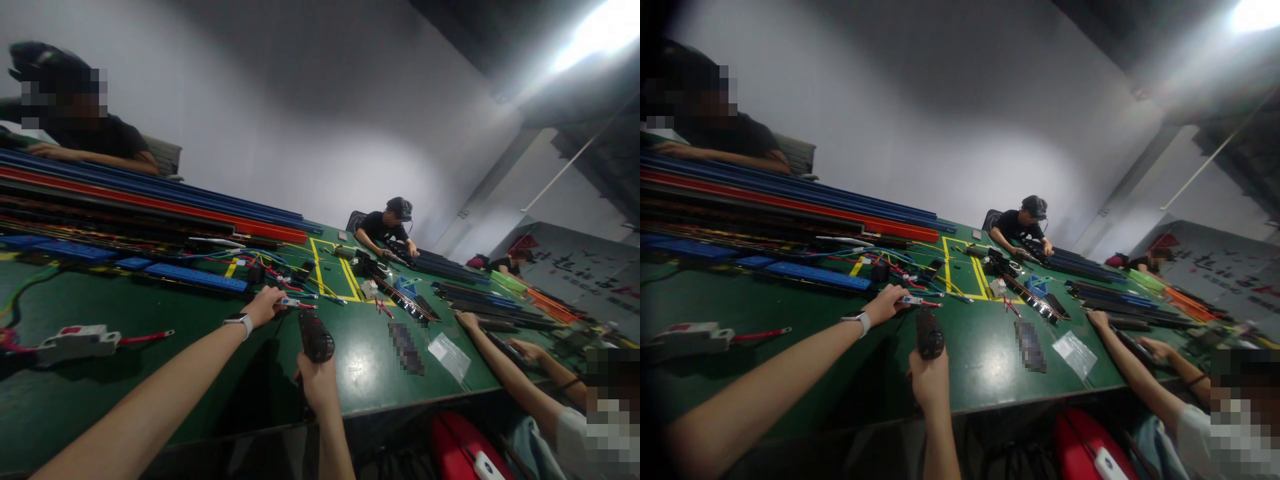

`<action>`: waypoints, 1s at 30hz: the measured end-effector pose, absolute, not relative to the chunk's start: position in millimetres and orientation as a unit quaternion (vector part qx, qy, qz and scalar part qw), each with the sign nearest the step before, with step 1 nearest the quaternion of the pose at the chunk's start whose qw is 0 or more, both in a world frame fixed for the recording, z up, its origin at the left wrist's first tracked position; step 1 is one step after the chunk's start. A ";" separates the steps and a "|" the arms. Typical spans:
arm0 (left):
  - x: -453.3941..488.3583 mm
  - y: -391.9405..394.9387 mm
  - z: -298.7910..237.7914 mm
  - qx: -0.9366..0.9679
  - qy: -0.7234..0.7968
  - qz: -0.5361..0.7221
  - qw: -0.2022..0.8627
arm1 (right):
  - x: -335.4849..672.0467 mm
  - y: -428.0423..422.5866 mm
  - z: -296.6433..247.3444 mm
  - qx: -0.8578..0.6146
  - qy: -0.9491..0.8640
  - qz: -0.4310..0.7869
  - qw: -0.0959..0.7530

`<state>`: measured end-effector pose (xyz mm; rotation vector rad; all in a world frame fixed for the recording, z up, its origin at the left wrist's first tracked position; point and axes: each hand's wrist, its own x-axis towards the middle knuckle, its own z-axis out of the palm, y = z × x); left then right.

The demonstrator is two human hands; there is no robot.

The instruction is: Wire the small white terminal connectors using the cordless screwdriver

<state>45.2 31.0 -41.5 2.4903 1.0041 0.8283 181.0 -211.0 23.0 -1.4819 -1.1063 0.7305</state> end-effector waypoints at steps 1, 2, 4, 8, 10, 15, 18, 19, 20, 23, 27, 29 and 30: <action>45.3 31.2 -41.9 0.874 0.351 0.292 0.164 | 180.5 -211.5 24.6 -0.625 -0.465 0.311 0.544; 45.3 31.2 -42.2 0.874 0.352 0.293 0.162 | 179.9 -211.9 26.4 -0.624 -0.464 0.315 0.544; 45.5 30.8 -41.7 0.873 0.355 0.294 0.159 | 178.7 -212.6 29.6 -0.621 -0.465 0.323 0.543; 45.3 27.7 -36.8 0.869 0.359 0.294 0.172 | 177.5 -213.0 33.4 -0.624 -0.463 0.324 0.540; 45.0 25.5 -33.8 0.866 0.361 0.295 0.182 | 177.5 -212.8 34.0 -0.626 -0.462 0.322 0.539; 44.6 23.9 -32.1 0.860 0.367 0.298 0.193 | 178.3 -212.1 30.1 -0.623 -0.464 0.328 0.538; 44.7 26.6 -35.8 0.864 0.363 0.292 0.191 | 179.3 -211.0 25.0 -0.620 -0.469 0.325 0.539; 44.8 27.7 -37.3 0.865 0.362 0.291 0.190 | 179.6 -210.7 23.7 -0.622 -0.470 0.322 0.537; 44.9 28.8 -38.9 0.865 0.363 0.291 0.189 | 179.8 -210.5 22.9 -0.624 -0.471 0.320 0.535; 45.3 31.5 -42.2 0.864 0.366 0.288 0.190 | 179.6 -210.8 23.2 -0.631 -0.474 0.313 0.528; 45.3 32.5 -43.0 0.864 0.365 0.287 0.193 | 178.5 -212.1 26.4 -0.628 -0.479 0.306 0.531; 45.1 32.2 -42.9 0.865 0.362 0.290 0.191 | 178.4 -212.3 27.3 -0.628 -0.480 0.305 0.532; 45.0 32.1 -42.9 0.865 0.361 0.292 0.190 | 178.6 -212.2 27.3 -0.628 -0.481 0.305 0.531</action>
